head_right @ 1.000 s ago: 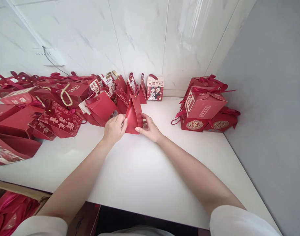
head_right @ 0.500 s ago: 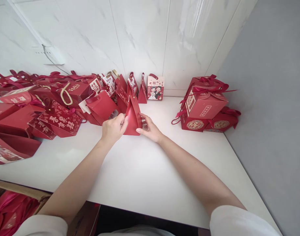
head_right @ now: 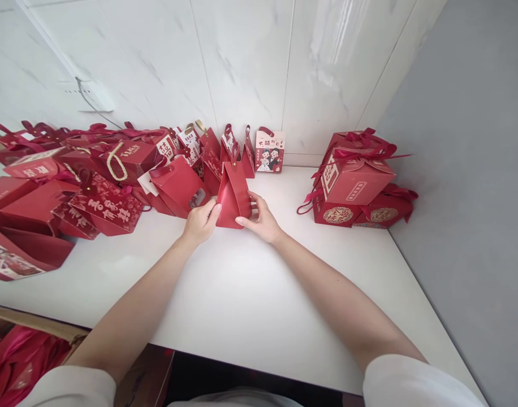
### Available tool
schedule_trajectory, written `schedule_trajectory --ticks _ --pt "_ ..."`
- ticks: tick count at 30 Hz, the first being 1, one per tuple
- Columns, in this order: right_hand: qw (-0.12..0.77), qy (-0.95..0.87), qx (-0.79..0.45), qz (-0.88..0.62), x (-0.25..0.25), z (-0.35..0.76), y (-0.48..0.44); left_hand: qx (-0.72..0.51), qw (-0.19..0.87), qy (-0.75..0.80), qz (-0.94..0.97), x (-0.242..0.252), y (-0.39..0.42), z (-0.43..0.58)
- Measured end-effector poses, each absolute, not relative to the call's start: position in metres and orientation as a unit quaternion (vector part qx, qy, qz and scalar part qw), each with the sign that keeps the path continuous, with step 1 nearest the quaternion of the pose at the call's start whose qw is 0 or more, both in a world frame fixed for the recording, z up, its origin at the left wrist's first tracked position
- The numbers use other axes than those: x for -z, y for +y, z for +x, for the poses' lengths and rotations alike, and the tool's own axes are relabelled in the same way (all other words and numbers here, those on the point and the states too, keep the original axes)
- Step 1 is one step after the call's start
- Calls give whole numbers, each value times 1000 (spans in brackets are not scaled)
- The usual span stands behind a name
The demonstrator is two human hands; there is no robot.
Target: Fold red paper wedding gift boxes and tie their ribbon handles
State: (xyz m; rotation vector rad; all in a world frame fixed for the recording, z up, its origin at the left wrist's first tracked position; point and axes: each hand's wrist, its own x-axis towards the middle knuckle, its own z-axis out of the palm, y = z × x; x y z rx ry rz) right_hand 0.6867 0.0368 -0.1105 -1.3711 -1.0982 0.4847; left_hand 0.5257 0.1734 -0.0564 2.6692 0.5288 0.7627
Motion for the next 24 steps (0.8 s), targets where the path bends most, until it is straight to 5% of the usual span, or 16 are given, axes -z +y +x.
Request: schedule_trajectory --ticks 8,24 --pt "547 -421 -31 -723 118 686 38 -228 214 216 925 76 171 537" --pt "595 -404 -116 -685 112 688 38 -273 410 257 831 101 205 545"
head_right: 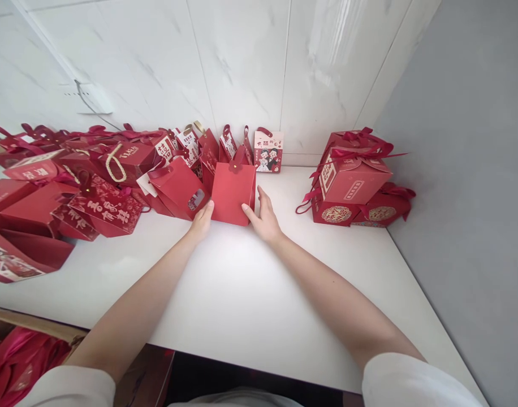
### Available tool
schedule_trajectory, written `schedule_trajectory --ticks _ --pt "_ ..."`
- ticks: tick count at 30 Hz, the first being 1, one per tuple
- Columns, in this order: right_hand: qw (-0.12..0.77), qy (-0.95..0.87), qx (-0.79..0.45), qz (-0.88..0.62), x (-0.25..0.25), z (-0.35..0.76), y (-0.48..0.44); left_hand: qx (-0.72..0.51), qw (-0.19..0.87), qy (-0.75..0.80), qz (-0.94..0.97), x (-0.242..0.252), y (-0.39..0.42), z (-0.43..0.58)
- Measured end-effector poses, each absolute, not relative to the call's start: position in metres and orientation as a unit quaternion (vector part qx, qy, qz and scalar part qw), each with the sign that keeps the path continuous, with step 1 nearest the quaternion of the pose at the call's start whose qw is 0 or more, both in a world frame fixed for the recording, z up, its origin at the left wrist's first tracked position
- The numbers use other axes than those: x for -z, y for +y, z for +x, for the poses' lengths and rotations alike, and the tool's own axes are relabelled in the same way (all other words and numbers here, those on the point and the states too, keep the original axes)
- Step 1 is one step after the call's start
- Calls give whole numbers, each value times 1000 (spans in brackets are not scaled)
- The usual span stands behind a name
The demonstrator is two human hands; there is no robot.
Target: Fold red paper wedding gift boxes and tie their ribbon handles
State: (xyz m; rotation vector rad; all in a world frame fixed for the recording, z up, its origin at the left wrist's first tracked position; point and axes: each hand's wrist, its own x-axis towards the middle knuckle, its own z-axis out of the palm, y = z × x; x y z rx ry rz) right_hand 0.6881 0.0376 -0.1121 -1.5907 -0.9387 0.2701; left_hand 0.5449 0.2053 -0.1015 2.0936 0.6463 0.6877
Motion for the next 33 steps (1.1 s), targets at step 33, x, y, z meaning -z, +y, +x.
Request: schedule_trajectory --ticks 33 --pt "571 -405 -226 -678 107 689 34 -276 364 232 859 92 196 542"
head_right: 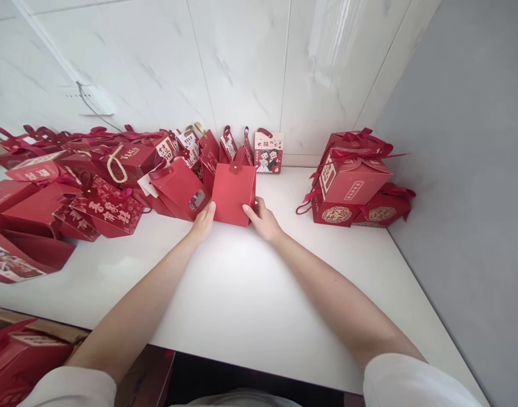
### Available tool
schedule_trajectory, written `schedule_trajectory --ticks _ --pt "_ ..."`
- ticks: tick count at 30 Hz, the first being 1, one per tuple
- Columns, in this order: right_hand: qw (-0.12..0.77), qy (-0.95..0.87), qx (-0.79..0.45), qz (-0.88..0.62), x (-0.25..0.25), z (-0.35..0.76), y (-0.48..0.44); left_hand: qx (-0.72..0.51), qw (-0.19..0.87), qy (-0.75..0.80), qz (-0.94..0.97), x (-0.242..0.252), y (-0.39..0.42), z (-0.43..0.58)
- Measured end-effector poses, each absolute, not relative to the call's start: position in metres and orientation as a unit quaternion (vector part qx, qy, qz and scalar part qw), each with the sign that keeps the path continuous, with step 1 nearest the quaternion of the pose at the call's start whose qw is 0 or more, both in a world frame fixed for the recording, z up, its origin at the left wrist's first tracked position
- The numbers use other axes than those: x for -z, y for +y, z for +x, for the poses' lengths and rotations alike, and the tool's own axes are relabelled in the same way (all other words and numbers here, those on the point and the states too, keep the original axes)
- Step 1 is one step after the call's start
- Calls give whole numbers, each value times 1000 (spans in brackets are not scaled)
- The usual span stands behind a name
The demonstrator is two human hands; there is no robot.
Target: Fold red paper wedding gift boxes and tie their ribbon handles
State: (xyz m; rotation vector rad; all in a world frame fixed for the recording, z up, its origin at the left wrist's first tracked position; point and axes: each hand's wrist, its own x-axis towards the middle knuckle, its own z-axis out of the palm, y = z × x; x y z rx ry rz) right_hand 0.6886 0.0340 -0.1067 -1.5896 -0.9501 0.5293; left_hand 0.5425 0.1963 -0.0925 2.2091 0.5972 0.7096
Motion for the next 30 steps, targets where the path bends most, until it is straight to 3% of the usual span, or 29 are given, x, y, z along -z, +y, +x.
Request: schedule_trajectory --ticks 13,18,23,30 --pt "569 -400 -230 -680 109 690 35 -279 373 225 856 93 197 542" --pt "660 -328 -255 -626 108 693 41 -301 408 158 847 89 195 538" --pt "689 -271 -391 -547 99 696 39 -324 377 29 867 84 183 537" --pt "654 -214 -563 -459 88 698 33 -333 387 151 846 90 186 538"
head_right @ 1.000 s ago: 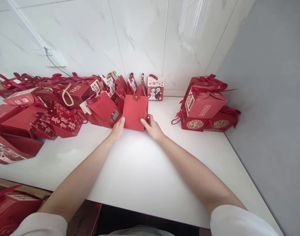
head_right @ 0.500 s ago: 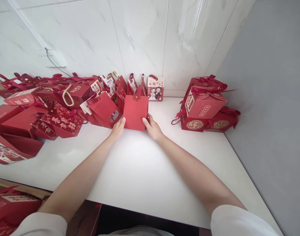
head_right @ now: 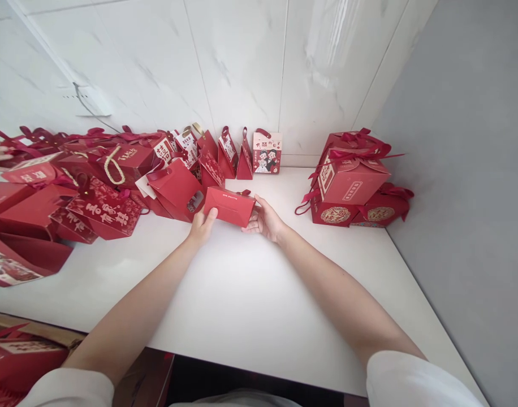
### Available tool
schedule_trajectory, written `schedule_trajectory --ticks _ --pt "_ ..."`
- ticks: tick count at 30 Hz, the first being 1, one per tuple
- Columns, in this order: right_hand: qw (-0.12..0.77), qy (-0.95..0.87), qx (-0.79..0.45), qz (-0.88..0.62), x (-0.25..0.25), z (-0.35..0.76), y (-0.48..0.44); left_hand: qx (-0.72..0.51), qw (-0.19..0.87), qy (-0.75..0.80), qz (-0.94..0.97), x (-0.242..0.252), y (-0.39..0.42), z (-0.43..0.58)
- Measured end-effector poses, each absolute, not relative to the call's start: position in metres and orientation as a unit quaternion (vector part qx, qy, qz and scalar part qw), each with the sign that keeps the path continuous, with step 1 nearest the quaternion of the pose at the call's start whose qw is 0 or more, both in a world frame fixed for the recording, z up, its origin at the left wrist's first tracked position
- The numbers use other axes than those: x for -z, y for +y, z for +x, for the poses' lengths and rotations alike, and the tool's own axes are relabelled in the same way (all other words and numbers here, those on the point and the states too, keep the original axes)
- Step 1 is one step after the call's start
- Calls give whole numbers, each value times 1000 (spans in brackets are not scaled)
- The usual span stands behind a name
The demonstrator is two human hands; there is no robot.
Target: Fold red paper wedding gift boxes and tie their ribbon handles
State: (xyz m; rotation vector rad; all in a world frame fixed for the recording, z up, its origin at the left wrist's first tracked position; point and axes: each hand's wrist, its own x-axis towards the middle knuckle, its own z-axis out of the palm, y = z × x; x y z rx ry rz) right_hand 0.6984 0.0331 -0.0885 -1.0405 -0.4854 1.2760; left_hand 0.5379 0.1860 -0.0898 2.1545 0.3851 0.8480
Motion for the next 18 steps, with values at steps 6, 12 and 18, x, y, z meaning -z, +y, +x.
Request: schedule_trajectory --ticks 6,12,18 --pt "649 -186 -590 -444 85 701 33 -323 386 173 847 92 188 537" --pt "651 -196 -593 -431 86 701 32 -315 383 160 854 93 187 538" --pt "658 -217 -566 -447 86 699 32 -304 378 148 862 91 184 538"
